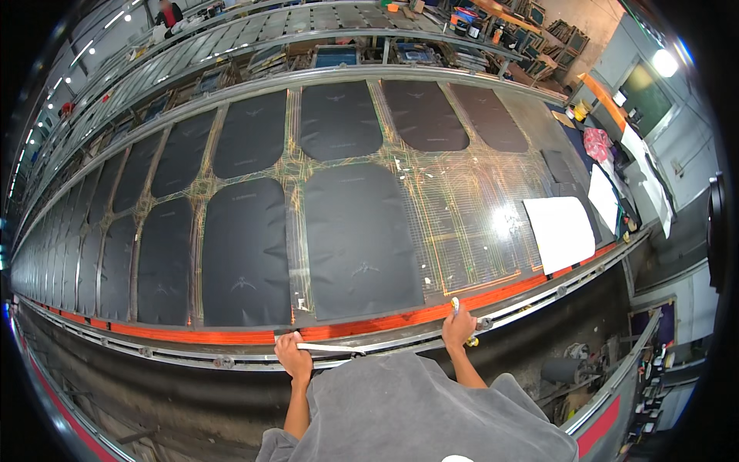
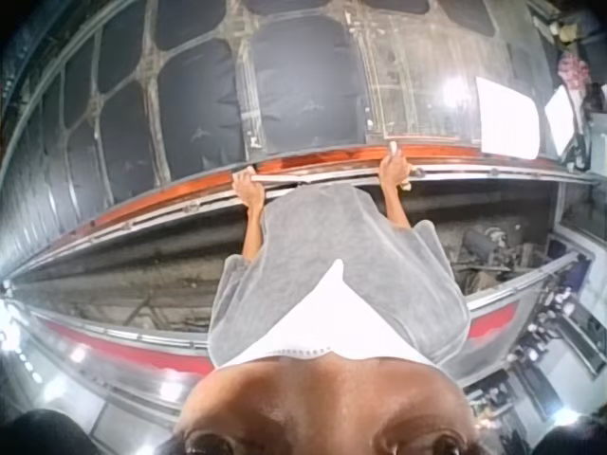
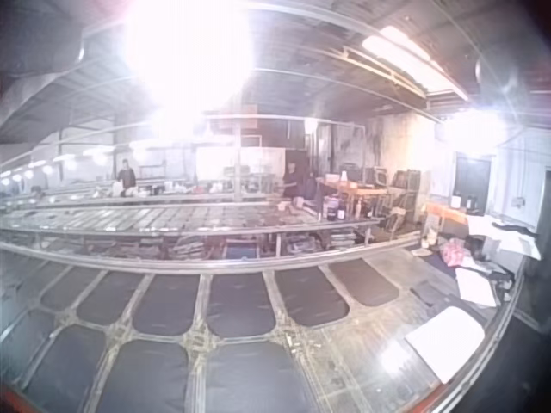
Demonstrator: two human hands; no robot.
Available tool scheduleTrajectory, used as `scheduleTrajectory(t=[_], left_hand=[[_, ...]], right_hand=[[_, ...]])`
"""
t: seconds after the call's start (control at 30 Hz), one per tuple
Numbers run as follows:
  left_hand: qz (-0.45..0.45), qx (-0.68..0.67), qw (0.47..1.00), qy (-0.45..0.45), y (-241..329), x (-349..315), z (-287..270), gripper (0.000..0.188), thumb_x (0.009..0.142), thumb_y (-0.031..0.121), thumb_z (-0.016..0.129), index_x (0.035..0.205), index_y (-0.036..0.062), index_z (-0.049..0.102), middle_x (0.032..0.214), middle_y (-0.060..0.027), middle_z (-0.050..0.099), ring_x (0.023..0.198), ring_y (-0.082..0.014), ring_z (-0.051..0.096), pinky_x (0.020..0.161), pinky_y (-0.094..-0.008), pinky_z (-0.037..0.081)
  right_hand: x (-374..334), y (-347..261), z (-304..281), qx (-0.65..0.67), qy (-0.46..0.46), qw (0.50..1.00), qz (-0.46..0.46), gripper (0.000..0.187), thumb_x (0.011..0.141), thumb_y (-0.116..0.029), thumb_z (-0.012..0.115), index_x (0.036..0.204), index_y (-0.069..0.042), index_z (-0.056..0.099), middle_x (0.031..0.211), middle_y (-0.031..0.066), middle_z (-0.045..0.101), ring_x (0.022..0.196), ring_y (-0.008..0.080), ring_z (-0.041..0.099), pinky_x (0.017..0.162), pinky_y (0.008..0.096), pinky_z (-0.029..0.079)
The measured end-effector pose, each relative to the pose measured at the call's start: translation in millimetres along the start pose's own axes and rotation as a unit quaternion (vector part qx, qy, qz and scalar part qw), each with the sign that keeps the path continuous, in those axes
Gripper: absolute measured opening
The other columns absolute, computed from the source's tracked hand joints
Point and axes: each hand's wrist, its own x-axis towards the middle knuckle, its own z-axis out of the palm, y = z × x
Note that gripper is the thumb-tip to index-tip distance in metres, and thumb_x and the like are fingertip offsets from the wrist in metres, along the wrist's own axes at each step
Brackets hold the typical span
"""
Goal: The person uses a yellow tape measure to measure the dimensions of black trampoline pads labeled 'TRANSPORTER 40' in a large indoor facility. They measure the edges and the surface of the pads, moving along the metal walkway to access different sections.
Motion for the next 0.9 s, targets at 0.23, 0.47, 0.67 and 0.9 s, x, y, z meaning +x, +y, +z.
scheduleTrajectory(t=[0.23,0.47,0.67,0.9], left_hand=[[0.008,0.014,1.0,0.007,-5,11,-9,0.026,0.102,0.019,0.059,0.094,-0.002,0.071,0.102,-0.013,0.069,0.107,-0.0342,0.061,0.095,-0.0478,0.044],[-0.002,0.012,1.0,-0.005,-1,6,-10,0.025,0.102,0.019,0.06,0.095,-0.0022,0.072,0.102,-0.0131,0.069,0.107,-0.0345,0.061,0.096,-0.0478,0.044],[-0.005,0.019,1.0,-0.002,1,3,-9,0.025,0.102,0.018,0.059,0.095,-0.002,0.072,0.103,-0.0128,0.069,0.108,-0.0344,0.06,0.096,-0.0479,0.043],[0.0,0.003,1.0,0.004,5,1,-7,0.026,0.103,0.019,0.058,0.094,-0.0017,0.071,0.103,-0.0126,0.069,0.108,-0.0337,0.06,0.096,-0.0476,0.043]], right_hand=[[-5,-10,9,0.009,0.013,1.0,-0.013,0.015,0.091,-0.017,0.066,0.1,-0.006,0.063,0.08,0.0173,0.066,0.08,0.0387,0.062,0.079,0.0495,0.042],[-5,-8,4,-0.001,0.012,1.0,-0.016,0.015,0.093,-0.018,0.065,0.1,-0.005,0.063,0.08,0.017,0.066,0.08,0.0381,0.062,0.079,0.0489,0.041],[-5,-8,-1,0.001,0.01,1.0,-0.014,0.014,0.092,-0.017,0.065,0.099,-0.005,0.063,0.079,0.0171,0.066,0.079,0.0381,0.062,0.079,0.0487,0.041],[-4,-2,-4,-0.01,0.017,1.0,-0.018,0.014,0.092,-0.017,0.066,0.098,-0.005,0.063,0.078,0.0181,0.066,0.078,0.0398,0.062,0.077,0.049,0.042]])
